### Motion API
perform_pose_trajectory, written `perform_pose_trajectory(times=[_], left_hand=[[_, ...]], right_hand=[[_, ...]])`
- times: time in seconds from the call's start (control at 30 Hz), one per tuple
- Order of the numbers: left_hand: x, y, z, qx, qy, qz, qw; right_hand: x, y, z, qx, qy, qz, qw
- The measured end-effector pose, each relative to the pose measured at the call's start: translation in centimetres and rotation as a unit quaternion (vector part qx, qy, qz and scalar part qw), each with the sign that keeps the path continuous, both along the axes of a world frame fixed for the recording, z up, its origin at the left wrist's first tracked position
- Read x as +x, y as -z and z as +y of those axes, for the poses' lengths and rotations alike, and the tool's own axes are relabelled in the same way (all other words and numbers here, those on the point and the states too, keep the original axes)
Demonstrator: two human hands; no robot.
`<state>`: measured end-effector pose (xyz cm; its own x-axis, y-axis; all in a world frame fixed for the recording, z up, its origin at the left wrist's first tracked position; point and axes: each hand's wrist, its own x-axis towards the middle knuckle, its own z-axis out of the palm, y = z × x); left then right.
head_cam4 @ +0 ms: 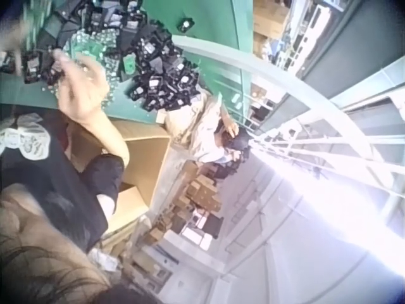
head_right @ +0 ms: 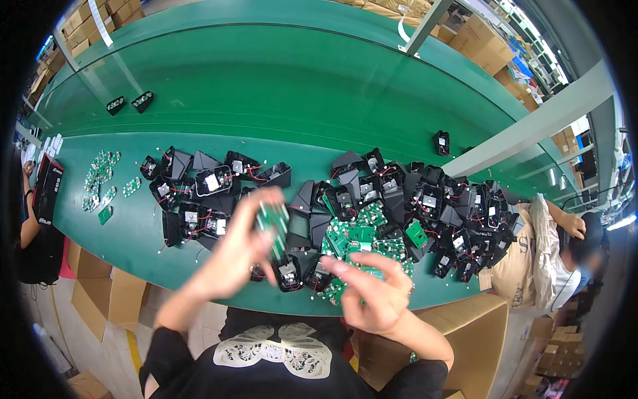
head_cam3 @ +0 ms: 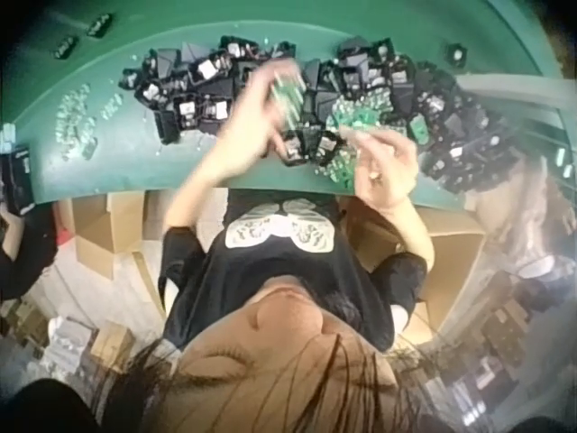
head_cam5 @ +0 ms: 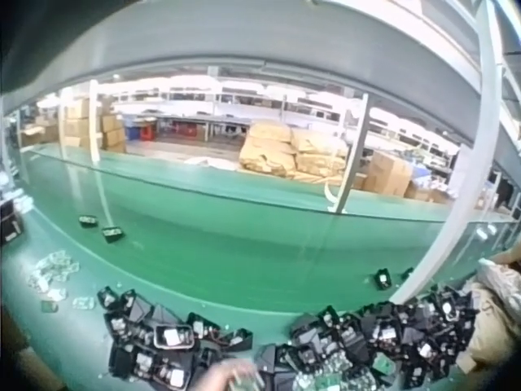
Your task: The person picks up a green circuit board and a black plastic housing, fits the board into the housing, and presses the wires into place. They then place the assembled unit onto the green conveyor belt and repeat the process.
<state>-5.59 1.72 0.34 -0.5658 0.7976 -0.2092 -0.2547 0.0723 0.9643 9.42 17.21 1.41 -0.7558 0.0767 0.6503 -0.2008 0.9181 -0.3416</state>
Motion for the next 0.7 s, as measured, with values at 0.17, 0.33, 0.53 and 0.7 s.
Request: perform_pose_trajectory(times=[0.17, 0.33, 0.53, 0.7], left_hand=[[-24.6, 7.4, 1.0, -0.241, -0.202, 0.608, 0.729], [-36.2, 14.4, -3.5, -0.464, -0.124, 0.567, 0.669], [-31.9, 9.4, -2.0, -0.354, -0.273, 0.645, 0.62], [-13.4, 1.4, 6.6, -0.101, 0.196, 0.661, 0.717]], right_hand=[[0.1, 0.4, 2.0, -0.008, 0.053, -0.012, 0.998], [1.9, 2.9, 3.9, -0.08, 0.161, -0.1, 0.979], [1.1, 4.0, 4.8, -0.084, 0.165, -0.207, 0.961], [0.9, 4.4, 6.6, -0.046, 0.148, -0.319, 0.935]])
